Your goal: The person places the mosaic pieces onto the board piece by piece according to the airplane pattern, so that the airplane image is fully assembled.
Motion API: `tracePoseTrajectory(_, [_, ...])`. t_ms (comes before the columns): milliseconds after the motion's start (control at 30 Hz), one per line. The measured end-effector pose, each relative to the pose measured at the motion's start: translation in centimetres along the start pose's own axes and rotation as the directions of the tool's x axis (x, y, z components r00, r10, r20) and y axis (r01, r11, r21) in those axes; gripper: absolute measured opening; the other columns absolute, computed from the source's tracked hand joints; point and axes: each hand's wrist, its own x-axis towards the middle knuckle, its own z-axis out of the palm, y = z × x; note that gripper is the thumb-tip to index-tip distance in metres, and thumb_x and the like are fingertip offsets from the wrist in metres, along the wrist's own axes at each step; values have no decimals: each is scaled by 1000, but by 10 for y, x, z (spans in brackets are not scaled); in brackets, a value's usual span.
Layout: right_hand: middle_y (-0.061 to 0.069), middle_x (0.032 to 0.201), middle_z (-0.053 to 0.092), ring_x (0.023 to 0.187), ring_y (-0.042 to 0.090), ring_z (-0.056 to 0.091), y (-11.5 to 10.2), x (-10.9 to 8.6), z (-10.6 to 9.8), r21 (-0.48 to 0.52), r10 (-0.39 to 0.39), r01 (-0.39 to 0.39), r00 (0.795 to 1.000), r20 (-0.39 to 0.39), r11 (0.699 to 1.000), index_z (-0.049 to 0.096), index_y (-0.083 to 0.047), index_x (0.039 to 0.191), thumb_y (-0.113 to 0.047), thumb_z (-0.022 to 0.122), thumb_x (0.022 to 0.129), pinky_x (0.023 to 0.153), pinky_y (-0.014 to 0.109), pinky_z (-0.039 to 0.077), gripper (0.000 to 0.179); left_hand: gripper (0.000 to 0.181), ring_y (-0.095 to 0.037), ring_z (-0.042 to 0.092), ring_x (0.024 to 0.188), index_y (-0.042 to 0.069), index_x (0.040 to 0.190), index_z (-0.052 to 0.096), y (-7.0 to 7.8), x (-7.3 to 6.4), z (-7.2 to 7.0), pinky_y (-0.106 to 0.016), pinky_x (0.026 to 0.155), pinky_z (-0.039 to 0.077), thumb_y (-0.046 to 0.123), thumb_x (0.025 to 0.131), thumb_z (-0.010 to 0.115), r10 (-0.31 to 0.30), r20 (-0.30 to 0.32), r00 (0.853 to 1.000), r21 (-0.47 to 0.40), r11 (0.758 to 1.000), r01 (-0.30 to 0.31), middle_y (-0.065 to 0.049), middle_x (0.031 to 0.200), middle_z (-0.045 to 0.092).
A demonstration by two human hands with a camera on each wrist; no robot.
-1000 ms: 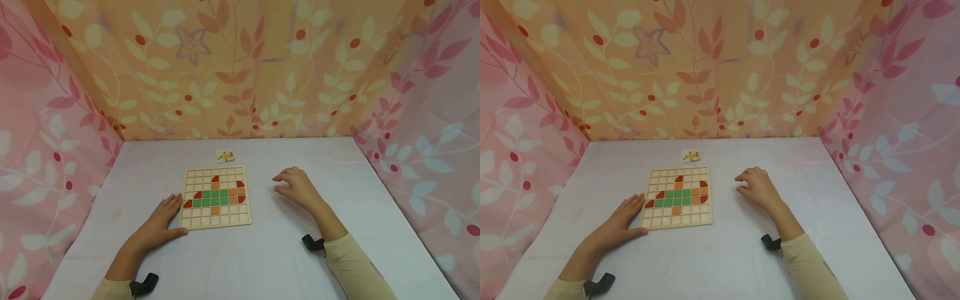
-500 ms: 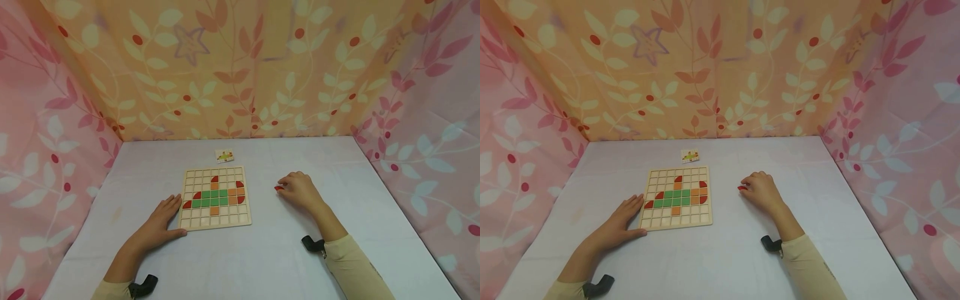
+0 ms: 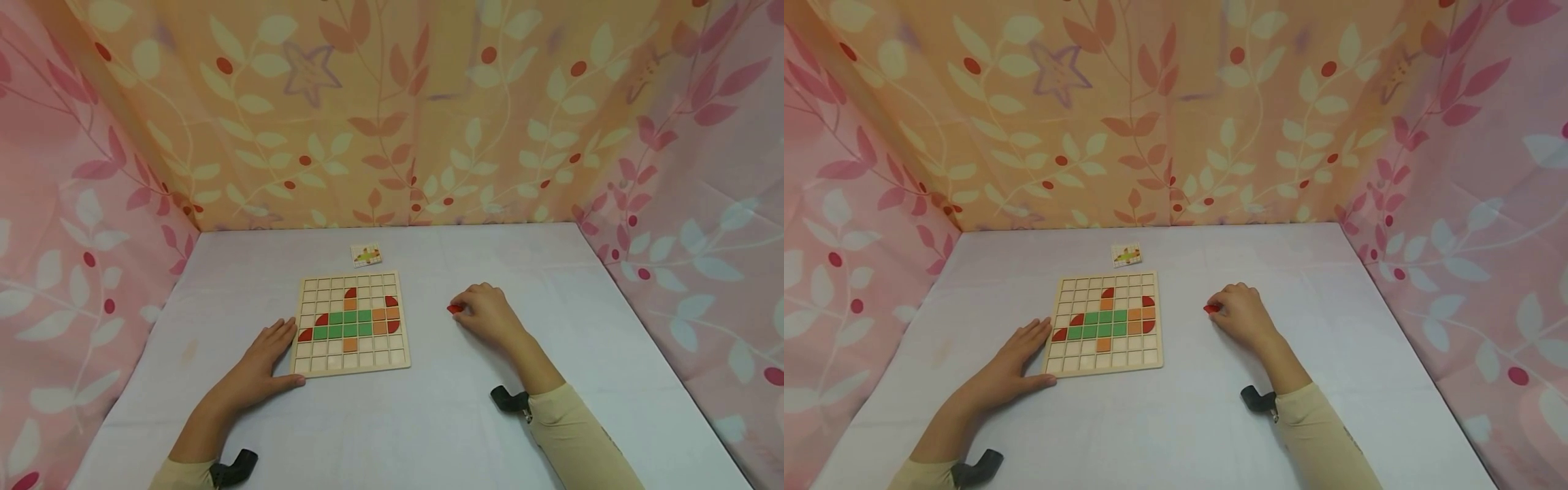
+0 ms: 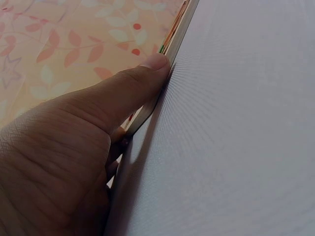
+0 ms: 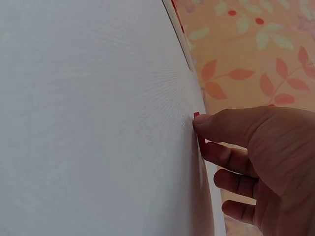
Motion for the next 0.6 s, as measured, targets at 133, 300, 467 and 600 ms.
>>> tracePoseTrajectory(133, [-3, 102, 72, 100, 25, 59, 0, 0, 0, 34, -10, 10, 1000, 8, 999, 80, -21, 105, -19, 79, 87, 87, 50, 43, 17, 115, -32, 10, 159, 10, 163, 28, 0, 0, 0, -48, 129, 9, 63, 76, 82, 0, 1, 1000, 1, 1000, 0, -6, 171, 23])
tracePoseTrajectory(300, [-1, 106, 72, 102, 26, 59, -2, 0, -2, 71, -34, 33, 999, 10, 997, 80, -19, 105, -10, 74, 86, 87, 50, 43, 22, 115, -33, 10, 159, 10, 163, 28, 1, 0, -1, -51, 129, 10, 63, 76, 82, -3, 3, 1000, 0, 1000, 3, -6, 171, 23])
tracePoseTrajectory(467, [0, 110, 73, 103, 27, 60, -3, 1, -3, 73, -34, 33, 999, 7, 997, 80, -18, 106, -7, 71, 86, 88, 51, 43, 24, 115, -32, 10, 159, 10, 163, 28, 1, 0, -1, -50, 129, 10, 63, 76, 82, -1, 2, 1000, 7, 1000, 1, -6, 171, 23])
tracePoseTrajectory(600, [2, 106, 72, 102, 28, 60, -4, 1, -3, 31, 6, -6, 1000, 4, 999, 79, -16, 107, -17, 76, 86, 88, 51, 44, 22, 115, -33, 11, 159, 10, 163, 28, 1, 0, -1, -51, 128, 11, 61, 76, 82, 0, 0, 1000, 5, 1000, 0, -6, 171, 23])
